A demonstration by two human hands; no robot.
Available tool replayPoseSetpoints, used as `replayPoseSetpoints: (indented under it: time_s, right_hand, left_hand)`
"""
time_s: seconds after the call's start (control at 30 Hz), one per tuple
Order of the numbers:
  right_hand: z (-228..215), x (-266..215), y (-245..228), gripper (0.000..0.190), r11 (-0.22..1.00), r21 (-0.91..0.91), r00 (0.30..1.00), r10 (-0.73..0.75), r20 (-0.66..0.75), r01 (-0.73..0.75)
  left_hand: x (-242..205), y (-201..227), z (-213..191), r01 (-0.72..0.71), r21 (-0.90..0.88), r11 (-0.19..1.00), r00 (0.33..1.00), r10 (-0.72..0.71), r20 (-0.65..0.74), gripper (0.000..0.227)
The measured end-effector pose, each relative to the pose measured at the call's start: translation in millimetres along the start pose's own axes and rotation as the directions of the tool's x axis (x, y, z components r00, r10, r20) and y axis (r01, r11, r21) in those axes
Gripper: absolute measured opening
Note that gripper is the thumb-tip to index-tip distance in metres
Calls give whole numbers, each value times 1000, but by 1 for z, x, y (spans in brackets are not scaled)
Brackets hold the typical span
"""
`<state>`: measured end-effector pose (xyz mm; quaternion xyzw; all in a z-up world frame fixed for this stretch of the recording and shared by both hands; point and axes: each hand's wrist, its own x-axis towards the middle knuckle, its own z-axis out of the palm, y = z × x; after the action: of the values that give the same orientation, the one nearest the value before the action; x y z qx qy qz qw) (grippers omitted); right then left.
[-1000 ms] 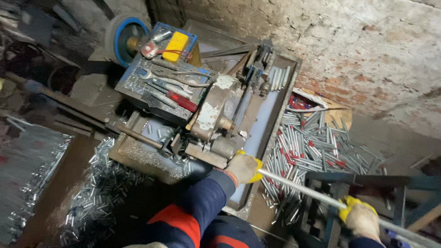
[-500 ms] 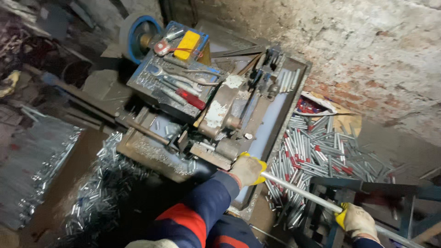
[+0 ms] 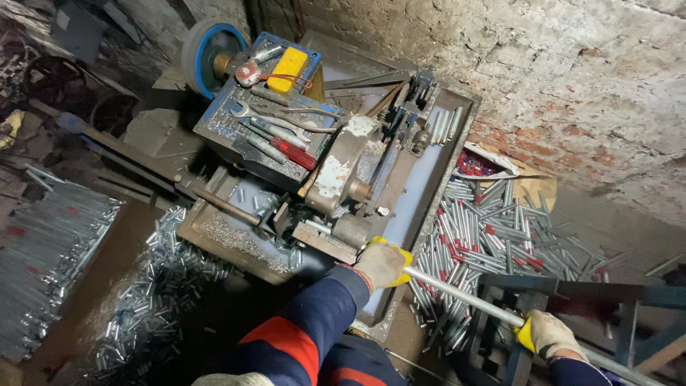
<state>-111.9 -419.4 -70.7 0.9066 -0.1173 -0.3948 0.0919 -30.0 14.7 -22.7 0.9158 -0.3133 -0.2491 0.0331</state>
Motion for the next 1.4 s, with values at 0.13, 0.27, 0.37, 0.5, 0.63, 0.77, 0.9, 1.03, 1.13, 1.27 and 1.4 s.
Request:
replayPoseSetpoints:
  time_s: [0.13, 0.27, 0.37, 0.5, 0.63, 0.77, 0.9, 1.03, 1.13, 1.27, 1.4]
  right_hand:
    - [5, -12, -3, 49, 1000, 11, 997, 15, -71, -14]
    - [5, -6, 0, 52, 1000, 10, 997, 5, -82, -5]
    - [8, -3, 4, 52, 1000, 1, 998, 24, -66, -24]
    - [-13, -25, -11, 45, 997, 26, 995, 81, -54, -79]
    - [4, -18, -5, 42, 994, 17, 989, 105, -101, -104]
    - [8, -13, 0, 42, 990, -36, 985, 134, -106, -138]
    - [2, -8, 0, 45, 993, -45, 992, 110, -68, -113]
    - [5, 10, 8, 40, 995, -51, 997, 82, -12, -83]
    - [-18, -4, 0, 38, 996, -3, 996, 88, 32, -88]
    - [-21, -9, -4, 44, 993, 28, 993, 113, -34, -112]
    - [5, -15, -15, 48, 991, 78, 912, 128, -389, -106]
  left_hand:
    - [0, 0, 0, -4, 5, 1000, 1000, 4, 6, 29]
    - [-4, 3, -13, 0, 2, 1000, 998, 0, 67, 33]
    - [-4, 9, -31, 10, -1, 1000, 989, -10, 149, 33]
    - [1, 6, -23, 0, -3, 1000, 990, 0, 139, 38]
    - [8, 9, -17, -10, -14, 1000, 983, 12, 184, 43]
    - [8, 12, -23, -26, -20, 999, 978, 30, 207, 37]
    - [14, 8, -9, -43, -15, 999, 985, 45, 169, 39]
    - [13, 6, -10, -35, -22, 999, 988, 38, 150, 41]
    - [7, 6, -32, -11, -50, 999, 990, 18, 142, 44]
    - [1, 5, -56, 6, -54, 999, 975, 6, 222, 45]
    - [17, -6, -12, -17, -40, 999, 1000, 17, -8, 45]
